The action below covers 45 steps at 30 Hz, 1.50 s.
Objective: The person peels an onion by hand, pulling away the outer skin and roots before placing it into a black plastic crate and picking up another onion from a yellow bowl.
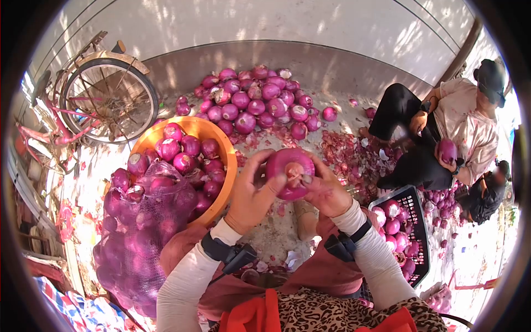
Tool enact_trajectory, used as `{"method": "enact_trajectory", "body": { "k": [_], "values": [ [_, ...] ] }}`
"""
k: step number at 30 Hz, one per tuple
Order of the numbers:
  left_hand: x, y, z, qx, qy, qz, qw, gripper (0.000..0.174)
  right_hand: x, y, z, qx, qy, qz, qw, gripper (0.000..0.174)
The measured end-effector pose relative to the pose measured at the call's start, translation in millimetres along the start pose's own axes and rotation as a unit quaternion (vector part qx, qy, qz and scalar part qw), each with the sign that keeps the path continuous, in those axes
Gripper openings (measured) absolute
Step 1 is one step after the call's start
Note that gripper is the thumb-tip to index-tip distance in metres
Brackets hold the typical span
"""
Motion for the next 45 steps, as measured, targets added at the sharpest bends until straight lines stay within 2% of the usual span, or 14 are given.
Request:
{"method": "enact_trajectory", "body": {
  "k": [1,4,10,13,14,17,19,21,23,28,31,34,40,45],
  "values": [
    [-3.9,-2.0,6.0,0.020,0.010,0.014,1.000,0.046,0.8,-0.7,1.3,-0.036,0.018,-0.001,0.999,0.065],
    [-8.2,-29.5,20.9,0.055,0.037,0.123,0.990,0.037,4.4,-3.2,-9.0,-0.018,-0.038,0.004,0.999,0.058],
    [7.2,-51.6,-8.5,0.265,-0.060,0.249,0.930,0.064,2.7,8.7,-13.8,-0.038,-0.042,-0.012,0.998,0.068],
    [17.4,-51.3,-20.5,0.350,-0.110,0.299,0.881,0.073,2.3,-1.7,-21.7,0.048,-0.034,0.061,0.996,0.058],
    [20.7,-51.1,-23.3,0.370,-0.123,0.315,0.865,0.075,1.8,-7.2,-22.7,0.134,-0.039,0.099,0.985,0.061],
    [21.6,-49.9,-19.8,0.396,-0.088,0.324,0.855,0.079,1.3,-13.1,-23.0,0.304,-0.042,0.152,0.940,0.067],
    [18.0,-47.7,-12.8,0.376,-0.075,0.306,0.872,0.079,4.4,-3.5,-20.1,0.307,-0.033,0.111,0.945,0.071],
    [16.7,-45.2,-9.6,0.374,-0.071,0.293,0.877,0.076,3.2,-9.3,-20.7,0.316,-0.018,0.154,0.936,0.070],
    [17.8,-42.5,-10.1,0.391,-0.076,0.288,0.871,0.072,5.0,-20.2,-21.8,0.356,0.006,0.209,0.911,0.067],
    [13.3,-47.0,-6.8,0.327,-0.010,0.279,0.903,0.055,19.2,-50.6,-28.4,0.443,0.071,0.411,0.794,0.053],
    [12.7,-52.7,-5.3,0.301,0.016,0.267,0.915,0.050,15.6,-40.0,-16.9,0.448,0.136,0.278,0.839,0.048],
    [11.6,-53.0,-5.1,0.298,0.029,0.257,0.919,0.046,13.6,-43.8,-25.8,0.483,0.136,0.298,0.812,0.041],
    [8.1,-57.2,3.0,0.281,0.054,0.236,0.929,0.045,8.6,-38.0,-20.6,0.421,0.127,0.272,0.856,0.029],
    [2.7,-48.3,24.0,0.135,0.134,0.157,0.969,0.046,-1.9,-14.2,-1.7,0.296,0.125,0.105,0.941,0.024]
  ]
}}
Point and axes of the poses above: each hand's wrist, its own x-axis away from the middle knuckle, its own z-axis out of the back of the hand, y = z × x, the point moved 10 cm from there along -x, towards the middle knuckle, and after that the axes turned 9 degrees about y, right-handed, at the moved point
